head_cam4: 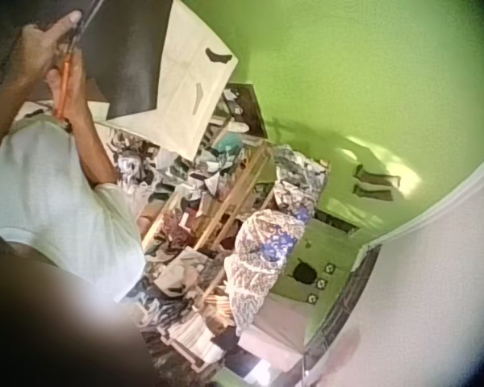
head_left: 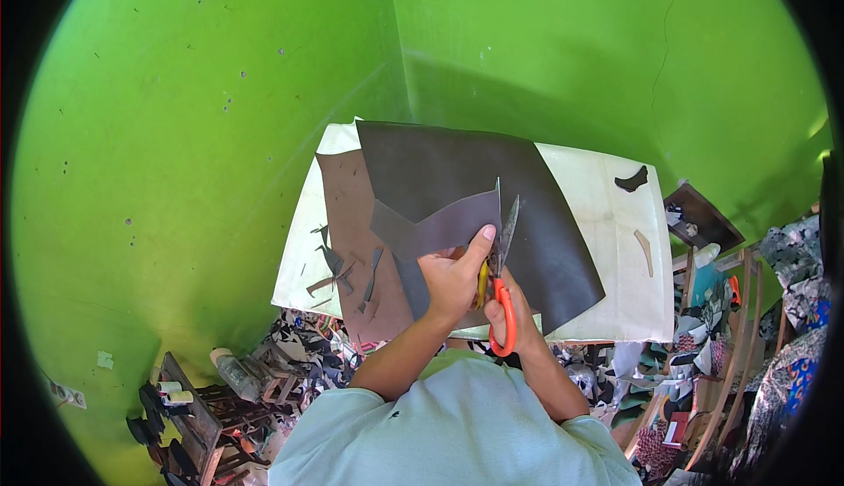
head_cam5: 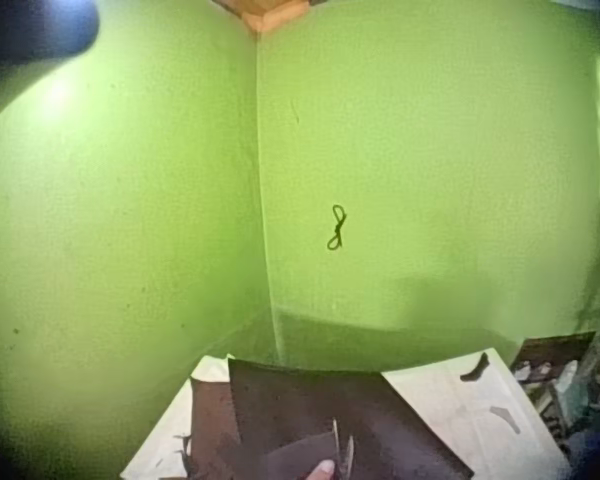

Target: Cutting a specific pattern piece from a large sheet of brown leather using scissors.

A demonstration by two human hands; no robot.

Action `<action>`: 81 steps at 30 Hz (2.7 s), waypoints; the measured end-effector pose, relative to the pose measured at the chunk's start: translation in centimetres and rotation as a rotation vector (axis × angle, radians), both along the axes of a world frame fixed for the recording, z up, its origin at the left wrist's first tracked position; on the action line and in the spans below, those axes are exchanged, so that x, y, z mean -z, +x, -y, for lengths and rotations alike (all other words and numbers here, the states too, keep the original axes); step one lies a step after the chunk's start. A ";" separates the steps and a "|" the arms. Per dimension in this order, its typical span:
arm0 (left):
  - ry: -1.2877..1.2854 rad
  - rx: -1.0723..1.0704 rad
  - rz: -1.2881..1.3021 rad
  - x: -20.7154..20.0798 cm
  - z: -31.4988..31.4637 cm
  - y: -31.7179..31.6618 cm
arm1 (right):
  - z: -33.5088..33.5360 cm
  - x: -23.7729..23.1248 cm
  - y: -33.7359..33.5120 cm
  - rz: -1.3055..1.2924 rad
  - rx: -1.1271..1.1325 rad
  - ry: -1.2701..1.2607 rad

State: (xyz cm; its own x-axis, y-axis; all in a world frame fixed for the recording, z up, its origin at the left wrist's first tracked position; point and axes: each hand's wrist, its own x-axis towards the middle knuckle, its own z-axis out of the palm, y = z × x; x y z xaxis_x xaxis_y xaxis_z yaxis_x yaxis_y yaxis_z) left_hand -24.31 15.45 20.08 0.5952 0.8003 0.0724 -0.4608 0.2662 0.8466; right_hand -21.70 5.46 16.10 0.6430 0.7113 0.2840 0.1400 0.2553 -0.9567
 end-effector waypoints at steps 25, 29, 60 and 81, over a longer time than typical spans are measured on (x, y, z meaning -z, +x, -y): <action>0.122 -0.008 0.034 0.6 -2.1 -2.2 | 0.3 0.6 -1.3 0.072 -0.010 -0.279; 0.124 0.021 0.035 0.9 -2.8 -2.7 | 0.3 1.0 -1.4 0.046 -0.009 -0.257; 0.469 0.907 -0.356 0.5 -8.2 -3.8 | 5.3 -0.6 0.5 0.197 -0.117 -0.464; 0.175 0.279 -0.074 -3.6 2.8 -0.6 | 7.0 -2.0 3.5 -0.198 -0.231 -0.059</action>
State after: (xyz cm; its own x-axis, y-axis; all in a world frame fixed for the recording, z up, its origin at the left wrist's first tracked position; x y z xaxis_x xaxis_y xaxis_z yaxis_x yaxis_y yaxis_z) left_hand -24.93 12.66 23.68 0.7982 0.5852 0.1430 -0.3264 0.2206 0.9191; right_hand -18.18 -1.59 18.08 0.5014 0.8563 0.1234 -0.1057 0.2022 -0.9736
